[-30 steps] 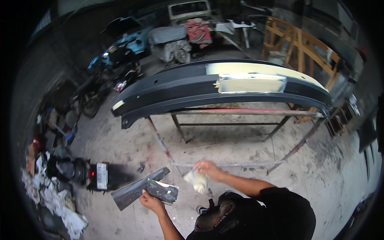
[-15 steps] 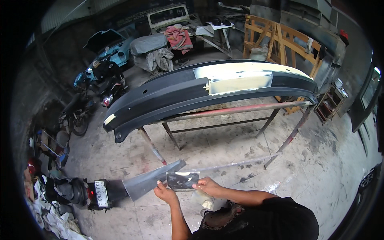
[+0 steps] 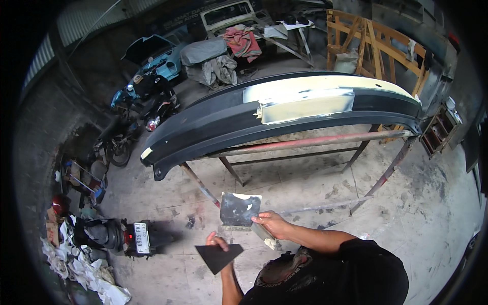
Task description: The person applies body filler to a car bumper using a putty knife and smooths it out with a spreader.
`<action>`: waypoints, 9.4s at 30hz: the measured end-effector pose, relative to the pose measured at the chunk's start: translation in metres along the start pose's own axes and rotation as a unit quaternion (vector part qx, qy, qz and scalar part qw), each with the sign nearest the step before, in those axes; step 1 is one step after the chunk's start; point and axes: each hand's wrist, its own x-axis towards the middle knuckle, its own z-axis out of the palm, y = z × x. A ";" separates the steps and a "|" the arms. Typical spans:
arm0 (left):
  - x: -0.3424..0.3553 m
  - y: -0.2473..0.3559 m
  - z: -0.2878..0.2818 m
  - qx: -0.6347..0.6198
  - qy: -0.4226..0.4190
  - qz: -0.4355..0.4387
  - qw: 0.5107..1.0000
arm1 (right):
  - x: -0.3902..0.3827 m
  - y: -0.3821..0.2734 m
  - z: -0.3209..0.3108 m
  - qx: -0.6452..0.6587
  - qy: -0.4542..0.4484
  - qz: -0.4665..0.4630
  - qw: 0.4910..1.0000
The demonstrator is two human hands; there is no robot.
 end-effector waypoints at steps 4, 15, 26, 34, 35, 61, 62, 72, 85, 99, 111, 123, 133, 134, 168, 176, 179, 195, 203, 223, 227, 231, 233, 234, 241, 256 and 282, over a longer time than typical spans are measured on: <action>-0.014 -0.005 0.047 -0.093 -0.037 -0.128 0.987 | -0.006 -0.015 -0.004 -0.053 -0.072 0.072 0.993; 0.017 0.003 0.070 -0.250 0.022 -0.217 0.943 | -0.029 -0.048 -0.079 0.005 0.105 -0.047 0.993; 0.091 0.014 0.117 -0.348 -0.195 -0.368 0.840 | -0.060 -0.146 -0.006 -0.321 0.146 -0.561 0.749; 0.167 0.012 0.098 -0.344 -0.348 -0.424 0.762 | -0.046 -0.152 0.074 -0.659 0.038 -0.484 0.574; 0.174 0.009 0.093 -0.341 -0.357 -0.426 0.758 | -0.043 -0.149 0.080 -0.682 0.052 -0.475 0.554; 0.258 -0.008 0.062 -0.378 -0.409 -0.416 0.719 | -0.030 -0.131 0.103 -0.597 0.432 -0.335 0.587; 0.259 -0.007 0.060 -0.371 -0.401 -0.415 0.727 | -0.031 -0.149 0.105 -0.646 0.459 -0.363 0.491; 0.246 -0.021 0.050 -0.370 -0.397 -0.423 0.726 | -0.005 -0.248 0.125 -0.780 0.484 -0.326 0.227; 0.245 -0.022 0.038 -0.331 -0.389 -0.430 0.744 | 0.020 -0.268 0.121 -0.796 0.473 -0.314 0.211; 0.247 -0.023 0.049 -0.375 -0.392 -0.426 0.724 | 0.016 -0.176 0.166 -0.794 0.321 -0.306 0.416; 0.263 -0.025 0.058 -0.403 -0.384 -0.390 0.733 | 0.010 -0.203 0.119 -0.792 0.448 -0.296 0.289; 0.245 -0.024 0.040 -0.361 -0.365 -0.416 0.751 | 0.043 -0.217 0.089 -0.810 0.433 -0.354 0.179; 0.242 -0.032 0.032 -0.344 -0.358 -0.415 0.763 | 0.055 -0.185 0.088 -0.790 0.458 -0.334 0.232; 0.242 -0.032 0.031 -0.339 -0.353 -0.419 0.765 | 0.055 -0.182 0.089 -0.791 0.459 -0.327 0.237; 0.238 0.001 0.090 -0.396 -0.384 -0.348 0.758 | -0.034 -0.149 0.124 -0.648 0.380 -0.398 0.527; 0.236 -0.003 0.088 -0.378 -0.356 -0.336 0.786 | -0.035 -0.178 0.086 -0.739 0.466 -0.339 0.350; 0.234 -0.008 0.084 -0.369 -0.349 -0.335 0.794 | -0.027 -0.192 0.072 -0.749 0.485 -0.343 0.294; 0.236 -0.020 0.081 -0.360 -0.337 -0.342 0.800 | -0.003 -0.202 0.055 -0.772 0.469 -0.325 0.281; 0.239 -0.020 0.083 -0.355 -0.332 -0.351 0.801 | -0.001 -0.205 0.056 -0.773 0.467 -0.317 0.289; 0.233 -0.019 0.089 -0.324 -0.346 -0.381 0.793 | -0.038 -0.206 0.072 -0.765 0.474 -0.311 0.305; 0.223 -0.022 0.095 -0.348 -0.364 -0.389 0.772 | -0.044 -0.213 0.063 -0.771 0.473 -0.308 0.294; 0.220 -0.025 0.101 -0.376 -0.382 -0.389 0.749 | -0.049 -0.202 0.077 -0.739 0.377 -0.374 0.415; 0.214 -0.017 0.112 -0.391 -0.384 -0.407 0.731 | -0.050 -0.182 0.084 -0.684 0.283 -0.423 0.522; 0.210 -0.013 0.118 -0.383 -0.382 -0.411 0.734 | -0.050 -0.174 0.090 -0.659 0.252 -0.415 0.574; 0.205 -0.003 0.143 -0.371 -0.388 -0.398 0.744 | -0.081 -0.155 0.078 -0.567 0.315 -0.277 0.709; 0.177 -0.023 0.175 -0.316 -0.452 -0.427 0.717 | -0.129 -0.139 0.032 -0.504 0.400 -0.387 0.661; 0.093 0.005 0.247 -0.267 -0.342 -0.391 0.811 | -0.185 -0.167 -0.117 -0.273 0.268 -0.441 0.812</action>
